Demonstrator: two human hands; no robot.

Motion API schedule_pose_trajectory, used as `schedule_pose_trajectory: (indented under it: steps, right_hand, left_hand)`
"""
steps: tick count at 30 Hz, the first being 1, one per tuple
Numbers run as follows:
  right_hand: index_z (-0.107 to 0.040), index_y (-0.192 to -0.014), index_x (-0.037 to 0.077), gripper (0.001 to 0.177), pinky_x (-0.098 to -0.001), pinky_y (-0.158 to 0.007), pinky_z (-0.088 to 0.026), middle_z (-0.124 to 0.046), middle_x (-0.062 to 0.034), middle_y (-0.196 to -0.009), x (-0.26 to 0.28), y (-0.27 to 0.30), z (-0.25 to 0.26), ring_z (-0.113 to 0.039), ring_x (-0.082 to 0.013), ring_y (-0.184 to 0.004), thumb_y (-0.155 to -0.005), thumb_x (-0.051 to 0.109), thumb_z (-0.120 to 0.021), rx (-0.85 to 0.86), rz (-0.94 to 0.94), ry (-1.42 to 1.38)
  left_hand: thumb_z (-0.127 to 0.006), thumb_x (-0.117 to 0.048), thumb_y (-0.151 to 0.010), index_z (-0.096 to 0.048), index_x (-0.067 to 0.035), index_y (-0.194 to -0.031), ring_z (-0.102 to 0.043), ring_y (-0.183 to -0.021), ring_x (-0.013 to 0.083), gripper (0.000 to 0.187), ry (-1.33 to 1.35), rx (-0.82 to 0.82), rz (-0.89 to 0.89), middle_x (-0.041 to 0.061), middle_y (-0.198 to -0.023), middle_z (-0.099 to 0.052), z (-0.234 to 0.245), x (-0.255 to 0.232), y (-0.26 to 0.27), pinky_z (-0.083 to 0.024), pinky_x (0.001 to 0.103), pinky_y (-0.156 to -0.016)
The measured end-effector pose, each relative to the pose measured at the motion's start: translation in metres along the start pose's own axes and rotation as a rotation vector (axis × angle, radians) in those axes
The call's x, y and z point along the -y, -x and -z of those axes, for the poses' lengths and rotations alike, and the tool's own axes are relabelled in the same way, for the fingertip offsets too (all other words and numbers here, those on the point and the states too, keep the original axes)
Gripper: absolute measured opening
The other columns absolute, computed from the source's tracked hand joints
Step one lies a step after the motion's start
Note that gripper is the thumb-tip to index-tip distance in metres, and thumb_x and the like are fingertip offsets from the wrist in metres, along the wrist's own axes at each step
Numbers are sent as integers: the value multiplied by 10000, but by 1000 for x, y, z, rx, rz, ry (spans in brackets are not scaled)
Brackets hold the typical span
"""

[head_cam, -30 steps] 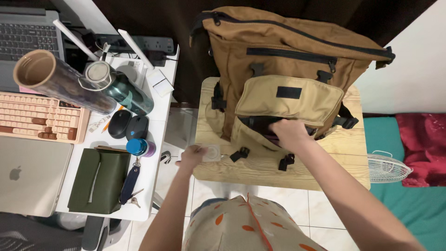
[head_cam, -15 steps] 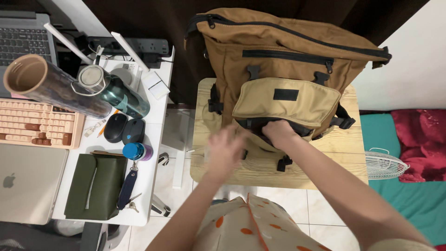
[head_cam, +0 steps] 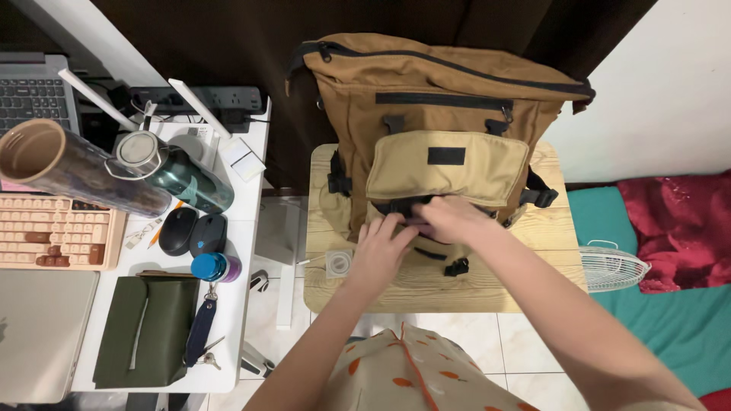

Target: The person unpacks a brown backpack placed on a wooden stool. They remove a green water bottle, a silver laptop, a green wallet, a small blue bottle, a dark pouch, and a pink case, placing each item on the nearby white desk. The person then closes the backpack's compartments.

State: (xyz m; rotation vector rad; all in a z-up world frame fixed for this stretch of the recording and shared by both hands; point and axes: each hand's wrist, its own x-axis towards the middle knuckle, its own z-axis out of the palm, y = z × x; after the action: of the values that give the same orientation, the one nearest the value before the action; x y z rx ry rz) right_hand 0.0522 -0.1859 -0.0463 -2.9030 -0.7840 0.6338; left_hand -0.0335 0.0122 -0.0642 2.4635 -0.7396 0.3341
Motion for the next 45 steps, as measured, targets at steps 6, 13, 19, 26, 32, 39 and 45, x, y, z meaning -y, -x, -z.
schedule_pose_trajectory:
  steps: [6, 13, 19, 26, 32, 39, 45]
  right_hand:
    - [-727, -1140, 176, 492, -457, -848, -569, -746, -133, -1122, 10, 58, 71, -700, -350, -1030, -679, 315, -831, -429, 169, -81]
    - [-729, -1206, 169, 503, -369, -838, -597, -776, -84, -1039, -20, 137, 103, -744, -249, -930, -717, 241, -824, -430, -116, -358]
    - [-686, -1307, 96, 540, -292, -761, -571, -768, -54, -1090, -52, 185, 41, -682, -132, -917, -778, 150, -778, -416, -254, -941]
    - [-641, -1383, 40, 513, -275, -889, -494, -699, -38, -1236, -118, 223, -45, -622, -121, -1087, -893, 179, -701, -616, -470, -1231]
    - [-527, -1548, 80, 602, -305, -901, -474, -627, -15, -1182, -140, 216, -147, -579, -129, -1043, -990, 258, -667, -816, -713, -1469]
    - [-321, -1546, 122, 771, -443, -847, -569, -614, -108, -1271, -123, 157, -246, -631, -218, -1098, -912, 331, -706, -698, -987, -1710]
    - [-319, -1550, 100, 792, -458, -801, -574, -562, -146, -1291, -125, 108, -293, -629, -288, -1103, -896, 314, -713, -652, -1029, -1527]
  left_hand:
    - [-751, -111, -817, -699, -154, -1090, -538, -1105, 327, 281, -10, -68, 27, 87, -1193, -588, 1, -3, -6, -417, 506, -932]
    - [-674, 29, -730, -740, -130, -1027, -551, -1099, 303, 344, 11, -13, -15, 57, -1154, -637, 3, 4, -5, -429, 454, -893]
    - [-672, 2, -762, -736, -139, -1051, -564, -1040, 260, 327, 49, 120, -57, -6, -1056, -696, 7, 9, -6, -432, 431, -905]
    - [-730, -218, -836, -715, -96, -1080, -542, -981, 279, 274, -10, 120, -157, 27, -940, -654, -8, -8, -21, -414, 442, -850]
    - [-640, -40, -803, -736, -126, -1089, -541, -994, 244, 313, 20, 63, -187, 0, -988, -626, -16, -11, -17, -436, 391, -873]
    - [-636, -24, -788, -770, -143, -1119, -560, -966, 222, 376, 125, 38, -184, -14, -956, -608, -4, -11, -12, -445, 380, -858]
    - [-638, -17, -789, -776, -141, -1137, -568, -942, 214, 395, 79, 112, -213, -4, -927, -598, -3, -9, -12, -456, 388, -862]
